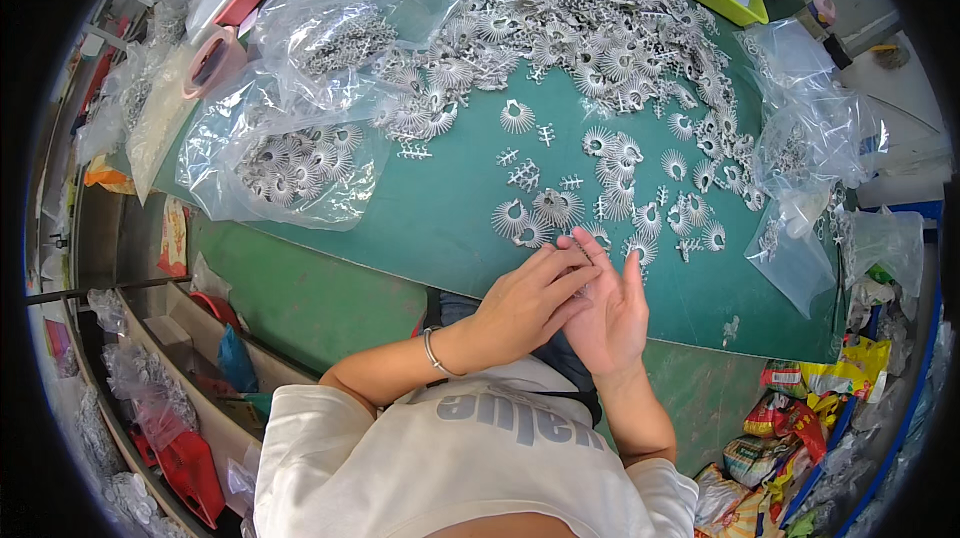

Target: The person assembles small silver-colored metal components by hand, joining them together and gathering them on a green table surface.

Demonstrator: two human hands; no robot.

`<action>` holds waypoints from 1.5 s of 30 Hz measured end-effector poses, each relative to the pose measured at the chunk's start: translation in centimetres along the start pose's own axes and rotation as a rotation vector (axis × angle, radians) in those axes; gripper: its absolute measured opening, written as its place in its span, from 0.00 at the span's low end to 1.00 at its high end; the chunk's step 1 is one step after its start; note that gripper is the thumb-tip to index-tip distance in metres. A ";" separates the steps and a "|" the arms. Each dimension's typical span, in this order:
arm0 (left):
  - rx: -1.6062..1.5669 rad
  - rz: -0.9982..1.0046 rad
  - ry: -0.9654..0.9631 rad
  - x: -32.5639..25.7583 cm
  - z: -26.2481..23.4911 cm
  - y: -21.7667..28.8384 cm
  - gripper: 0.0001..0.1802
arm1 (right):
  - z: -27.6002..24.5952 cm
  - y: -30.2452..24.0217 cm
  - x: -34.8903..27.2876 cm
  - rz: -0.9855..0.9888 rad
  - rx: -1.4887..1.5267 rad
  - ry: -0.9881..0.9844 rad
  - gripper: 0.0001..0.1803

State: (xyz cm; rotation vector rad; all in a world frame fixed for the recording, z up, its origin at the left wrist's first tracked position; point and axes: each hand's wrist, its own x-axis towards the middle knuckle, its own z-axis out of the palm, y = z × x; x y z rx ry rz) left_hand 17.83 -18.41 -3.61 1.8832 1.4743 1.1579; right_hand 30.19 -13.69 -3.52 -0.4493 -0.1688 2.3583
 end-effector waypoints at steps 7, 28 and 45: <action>-0.121 -0.240 0.131 -0.4 -0.4 -0.6 0.11 | 0.8 0.8 -0.3 -0.130 -0.695 -0.098 0.25; 0.295 -0.346 0.318 3.4 -4.1 -8.4 0.06 | 0.0 -7.2 6.7 -0.015 -0.526 0.043 0.11; -1.515 -0.883 0.328 0.7 -3.9 -6.6 0.05 | 0.8 -2.4 4.7 -0.423 -1.587 0.053 0.05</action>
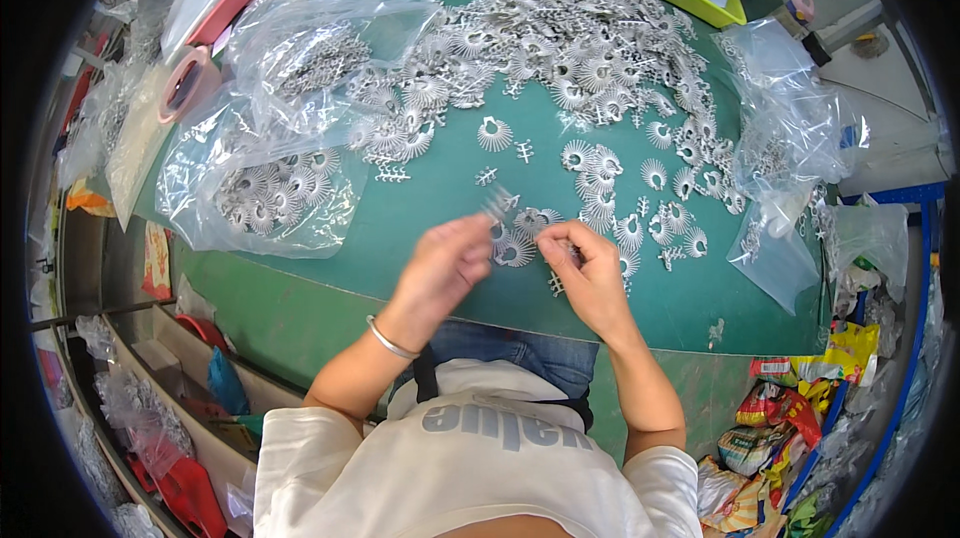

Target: The person assembles small silver-colored metal components by hand, joining them together and gathering them on a green table surface.

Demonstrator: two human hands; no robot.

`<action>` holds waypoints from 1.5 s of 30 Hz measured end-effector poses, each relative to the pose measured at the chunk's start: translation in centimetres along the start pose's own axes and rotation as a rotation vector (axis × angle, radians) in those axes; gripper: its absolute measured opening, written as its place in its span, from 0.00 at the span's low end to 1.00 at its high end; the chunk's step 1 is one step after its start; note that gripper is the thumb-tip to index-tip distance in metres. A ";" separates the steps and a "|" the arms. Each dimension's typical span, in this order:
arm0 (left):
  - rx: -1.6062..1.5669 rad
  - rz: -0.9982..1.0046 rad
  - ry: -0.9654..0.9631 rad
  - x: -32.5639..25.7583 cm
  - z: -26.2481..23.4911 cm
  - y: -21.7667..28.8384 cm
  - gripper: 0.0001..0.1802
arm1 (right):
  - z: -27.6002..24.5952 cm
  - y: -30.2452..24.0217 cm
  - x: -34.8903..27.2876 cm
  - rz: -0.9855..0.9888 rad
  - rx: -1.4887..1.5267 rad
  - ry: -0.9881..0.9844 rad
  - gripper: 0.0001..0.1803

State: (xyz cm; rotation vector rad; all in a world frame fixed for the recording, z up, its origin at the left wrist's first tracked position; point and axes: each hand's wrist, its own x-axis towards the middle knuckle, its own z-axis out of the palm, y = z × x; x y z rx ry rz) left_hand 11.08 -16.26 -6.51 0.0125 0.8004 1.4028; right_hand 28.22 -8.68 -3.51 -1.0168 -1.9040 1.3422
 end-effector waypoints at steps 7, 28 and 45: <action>-0.220 0.520 0.276 4.8 -2.4 14.4 0.10 | -8.3 2.8 -1.5 0.095 -0.285 0.373 0.04; 0.546 -0.004 -0.221 -0.7 6.4 -3.3 0.15 | -8.4 3.1 -6.0 0.225 0.797 0.231 0.03; 0.503 -0.207 -0.321 -1.2 7.4 -3.6 0.08 | -6.7 -0.5 -5.9 -0.144 0.151 0.038 0.05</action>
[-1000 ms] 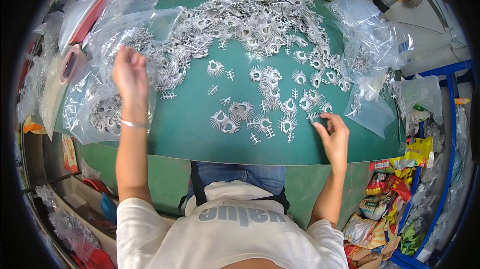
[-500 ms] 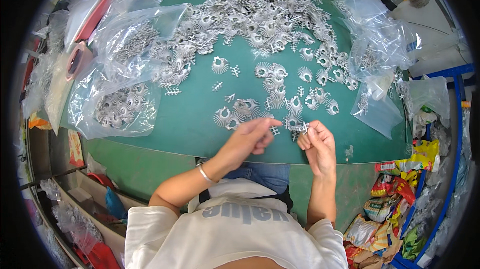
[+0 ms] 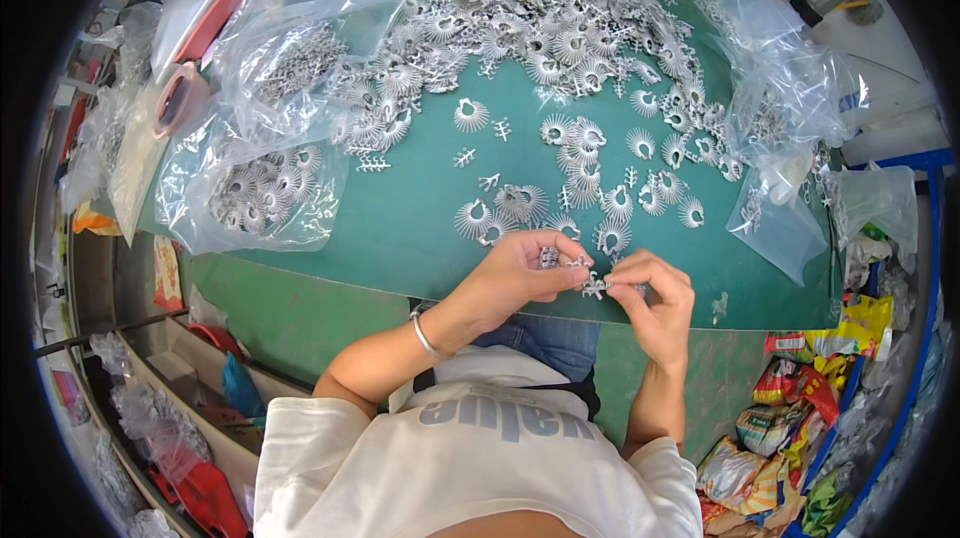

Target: The person assembles small silver-colored metal components by hand, joining them together and gathering them on a green table surface.

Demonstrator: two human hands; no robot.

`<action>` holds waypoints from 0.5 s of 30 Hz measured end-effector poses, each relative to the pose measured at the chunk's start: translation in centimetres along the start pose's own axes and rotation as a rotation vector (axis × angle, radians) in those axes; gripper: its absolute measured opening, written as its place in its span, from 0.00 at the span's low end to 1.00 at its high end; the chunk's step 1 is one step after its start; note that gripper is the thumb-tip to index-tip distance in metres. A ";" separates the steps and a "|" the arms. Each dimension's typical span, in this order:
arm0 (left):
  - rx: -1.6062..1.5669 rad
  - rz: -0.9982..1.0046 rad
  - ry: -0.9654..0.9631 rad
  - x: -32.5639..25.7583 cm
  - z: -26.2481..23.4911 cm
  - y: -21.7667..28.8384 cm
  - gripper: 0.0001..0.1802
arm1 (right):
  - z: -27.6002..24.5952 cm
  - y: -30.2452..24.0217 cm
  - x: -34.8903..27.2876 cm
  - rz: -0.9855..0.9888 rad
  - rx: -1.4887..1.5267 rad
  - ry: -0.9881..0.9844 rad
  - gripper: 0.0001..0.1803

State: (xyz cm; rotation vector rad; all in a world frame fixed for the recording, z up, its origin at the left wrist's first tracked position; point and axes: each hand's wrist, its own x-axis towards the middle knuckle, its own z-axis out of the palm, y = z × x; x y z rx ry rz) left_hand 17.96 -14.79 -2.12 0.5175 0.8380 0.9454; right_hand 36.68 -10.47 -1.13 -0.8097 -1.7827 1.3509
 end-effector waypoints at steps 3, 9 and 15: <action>0.051 0.050 0.029 -0.8 0.4 0.2 0.07 | 0.5 -1.9 0.1 -0.247 -0.428 0.018 0.06; -0.017 -0.023 -0.006 -0.9 0.5 0.5 0.05 | -0.7 0.7 0.6 0.094 0.225 -0.116 0.06; -0.173 -0.253 -0.218 -0.2 -1.8 -0.2 0.05 | -0.5 -1.0 0.7 -0.015 -0.007 -0.224 0.05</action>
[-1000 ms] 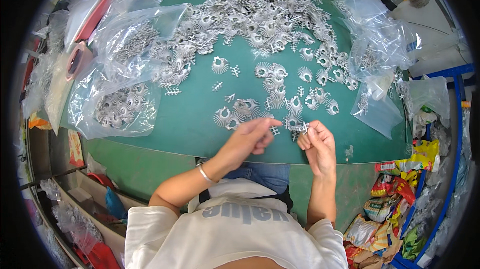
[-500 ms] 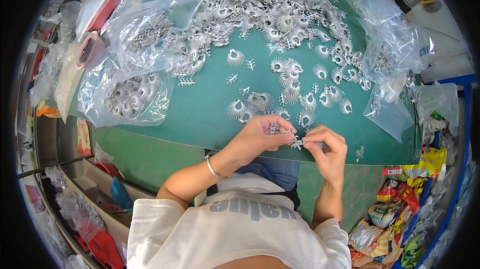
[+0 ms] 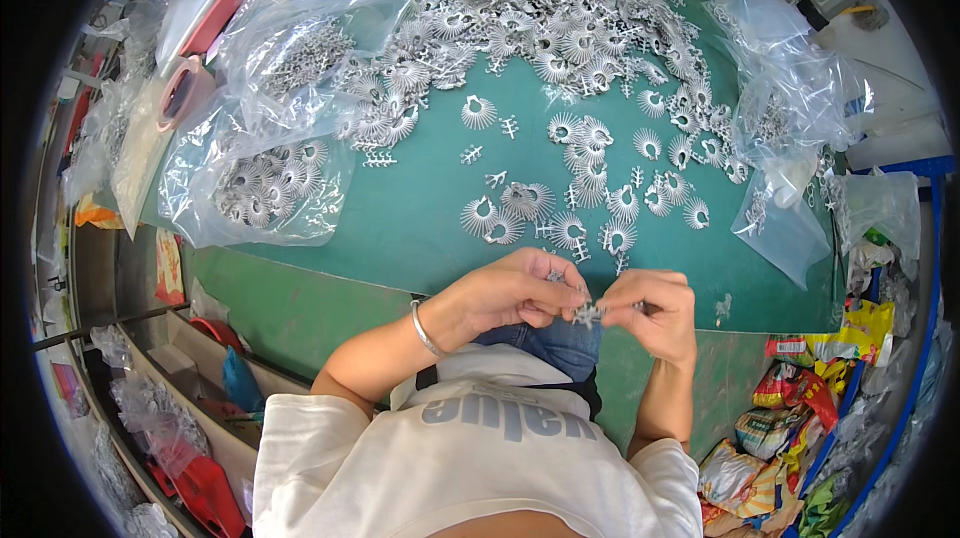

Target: The person assembles small silver-colored metal components by hand, joining them together and gathering them on a green table surface.

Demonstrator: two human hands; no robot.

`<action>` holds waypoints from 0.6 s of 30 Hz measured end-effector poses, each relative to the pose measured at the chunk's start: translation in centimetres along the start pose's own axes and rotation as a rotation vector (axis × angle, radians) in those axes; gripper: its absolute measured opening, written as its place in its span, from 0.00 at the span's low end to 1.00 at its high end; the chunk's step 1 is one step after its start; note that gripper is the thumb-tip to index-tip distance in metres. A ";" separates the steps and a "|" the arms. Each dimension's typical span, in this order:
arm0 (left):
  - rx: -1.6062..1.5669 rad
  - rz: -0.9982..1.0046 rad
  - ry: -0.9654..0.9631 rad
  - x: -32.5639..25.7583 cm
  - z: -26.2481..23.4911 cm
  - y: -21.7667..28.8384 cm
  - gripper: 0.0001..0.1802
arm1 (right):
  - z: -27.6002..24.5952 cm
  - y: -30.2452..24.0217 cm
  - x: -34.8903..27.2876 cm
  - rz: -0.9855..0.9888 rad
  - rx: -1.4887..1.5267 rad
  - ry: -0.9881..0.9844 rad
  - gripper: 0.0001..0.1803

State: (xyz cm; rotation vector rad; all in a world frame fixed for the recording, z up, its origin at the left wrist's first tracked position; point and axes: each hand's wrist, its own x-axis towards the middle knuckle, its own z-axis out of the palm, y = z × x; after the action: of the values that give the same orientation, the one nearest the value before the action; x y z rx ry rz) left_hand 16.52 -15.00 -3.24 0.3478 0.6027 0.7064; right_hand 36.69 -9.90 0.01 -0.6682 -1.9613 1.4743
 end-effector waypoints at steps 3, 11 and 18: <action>0.209 0.170 0.170 -0.3 1.3 -0.4 0.05 | 0.3 0.1 -0.3 0.137 -0.031 0.082 0.05; 0.345 0.309 0.274 -0.6 1.4 -0.3 0.04 | 1.7 -0.7 -0.5 -0.052 -0.318 0.202 0.05; 0.153 0.194 0.165 -0.7 1.0 -0.2 0.04 | 0.6 0.7 0.0 -0.091 -0.129 0.062 0.05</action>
State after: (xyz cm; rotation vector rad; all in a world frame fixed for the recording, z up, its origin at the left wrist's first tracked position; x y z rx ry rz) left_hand 16.87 -15.70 -2.28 0.4976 0.7889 0.8828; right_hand 36.28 -10.08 -0.83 -0.6630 -2.0238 1.2671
